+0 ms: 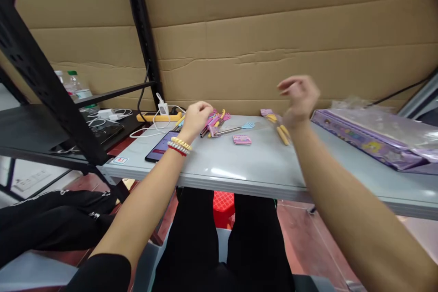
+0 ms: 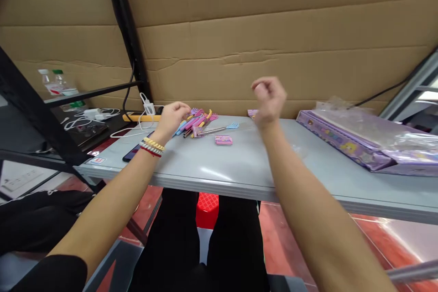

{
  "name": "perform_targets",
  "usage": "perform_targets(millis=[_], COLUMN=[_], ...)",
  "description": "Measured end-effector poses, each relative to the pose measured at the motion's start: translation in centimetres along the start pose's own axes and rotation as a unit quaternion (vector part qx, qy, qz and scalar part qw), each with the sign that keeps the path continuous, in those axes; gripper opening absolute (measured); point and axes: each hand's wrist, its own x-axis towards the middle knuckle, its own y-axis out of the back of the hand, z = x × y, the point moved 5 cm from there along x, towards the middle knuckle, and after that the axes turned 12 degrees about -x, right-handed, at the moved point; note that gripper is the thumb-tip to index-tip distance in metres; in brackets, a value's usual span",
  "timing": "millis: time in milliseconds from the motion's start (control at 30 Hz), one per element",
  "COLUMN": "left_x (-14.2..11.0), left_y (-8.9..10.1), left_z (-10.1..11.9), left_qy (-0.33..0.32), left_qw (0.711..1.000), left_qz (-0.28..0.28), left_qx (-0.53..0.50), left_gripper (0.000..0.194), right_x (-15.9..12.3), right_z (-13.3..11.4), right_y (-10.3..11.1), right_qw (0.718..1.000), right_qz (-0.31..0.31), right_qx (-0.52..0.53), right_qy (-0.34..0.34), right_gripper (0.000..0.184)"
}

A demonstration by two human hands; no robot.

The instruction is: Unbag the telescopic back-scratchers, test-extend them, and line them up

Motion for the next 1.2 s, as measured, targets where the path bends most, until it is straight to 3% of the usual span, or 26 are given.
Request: perform_targets(millis=[33,100,267,400,667,967,1200], left_x=[0.2,0.7,0.9,0.4,-1.2,-2.1,-2.0], left_y=[-1.0,-2.8,-5.6,-5.3,-5.0,-6.0,-6.1], left_z=[-1.0,-2.6,-4.1,-4.4,-5.5,-5.6,-5.7], left_qy=[0.028,0.051,0.011,-0.043,-0.1,-0.089,-0.088], left_qw=[0.998,0.987,0.931,0.897,0.841,0.817,0.816], left_qz=[-0.018,-0.049,-0.16,-0.118,-0.196,-0.235,-0.219], left_qx=[0.051,0.144,0.329,0.423,0.494,0.518,0.528], left_gripper=[0.014,0.016,0.019,0.02,0.028,0.028,0.031], right_x=[-0.7,-2.5,-5.1,-5.7,-6.5,-6.8,-7.1], right_z=[0.8,2.1,4.2,5.6,7.0,7.3,6.8], right_y=[0.1,-0.8,-2.9,-3.5,-2.8,-3.1,-3.5], right_qw=[0.999,0.995,0.974,0.938,0.907,0.899,0.894], right_qz=[0.03,-0.016,-0.107,-0.203,-0.244,-0.269,-0.296], right_qx=[-0.003,-0.03,-0.136,-0.209,-0.227,-0.218,-0.214], right_qy=[-0.036,-0.093,-0.146,-0.19,-0.258,-0.266,-0.26], right_gripper=[0.03,0.025,0.02,0.012,0.011,0.009,0.008])
